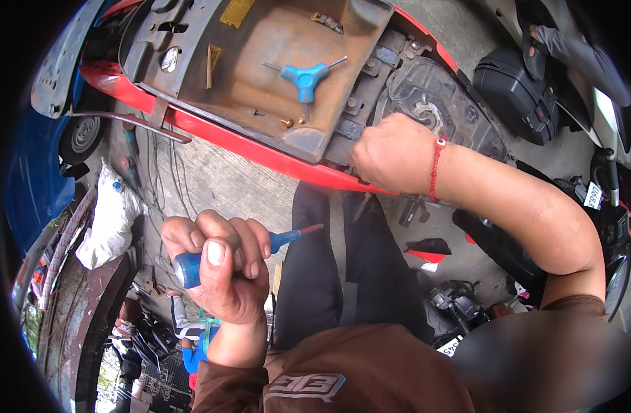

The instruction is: The person uses a blue-handled screwdriver to unscrew screws from the red plastic body panel of a scooter, working around the panel edge and footwell area. They collect the removed screws in their hand, set the screwdriver down, and continue loosening fasteners by hand while steadying the panel with the other arm.

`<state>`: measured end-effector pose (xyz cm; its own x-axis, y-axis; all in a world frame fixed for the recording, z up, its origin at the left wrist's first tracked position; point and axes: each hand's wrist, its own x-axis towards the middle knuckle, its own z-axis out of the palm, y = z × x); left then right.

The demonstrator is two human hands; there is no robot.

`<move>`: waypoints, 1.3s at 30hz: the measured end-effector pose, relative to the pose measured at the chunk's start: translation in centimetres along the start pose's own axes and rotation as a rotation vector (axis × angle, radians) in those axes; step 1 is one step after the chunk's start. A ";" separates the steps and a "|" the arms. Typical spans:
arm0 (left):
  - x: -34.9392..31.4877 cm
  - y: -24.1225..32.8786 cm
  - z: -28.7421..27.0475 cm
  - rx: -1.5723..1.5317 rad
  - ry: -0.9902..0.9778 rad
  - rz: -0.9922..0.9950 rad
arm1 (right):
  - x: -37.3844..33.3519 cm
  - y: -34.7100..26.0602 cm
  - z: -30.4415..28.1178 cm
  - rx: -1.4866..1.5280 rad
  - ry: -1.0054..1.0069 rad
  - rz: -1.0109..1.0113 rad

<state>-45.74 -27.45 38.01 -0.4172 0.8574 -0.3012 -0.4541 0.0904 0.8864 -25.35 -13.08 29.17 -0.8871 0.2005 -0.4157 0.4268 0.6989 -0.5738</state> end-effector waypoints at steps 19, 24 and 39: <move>0.0 0.4 -1.1 -0.017 -0.004 -0.041 | -0.1 0.1 0.2 0.146 0.038 0.127; -0.3 0.3 -1.1 0.000 0.020 -0.054 | -0.1 -0.5 -0.3 0.132 0.001 0.100; -0.2 -0.2 -1.8 -0.139 0.025 -0.122 | 0.3 -0.1 0.9 0.270 0.017 0.272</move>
<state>-46.97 -28.58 37.32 -0.3709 0.8316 -0.4134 -0.6062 0.1204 0.7862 -25.56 -13.71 28.51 -0.7367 0.3664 -0.5684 0.6762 0.4126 -0.6104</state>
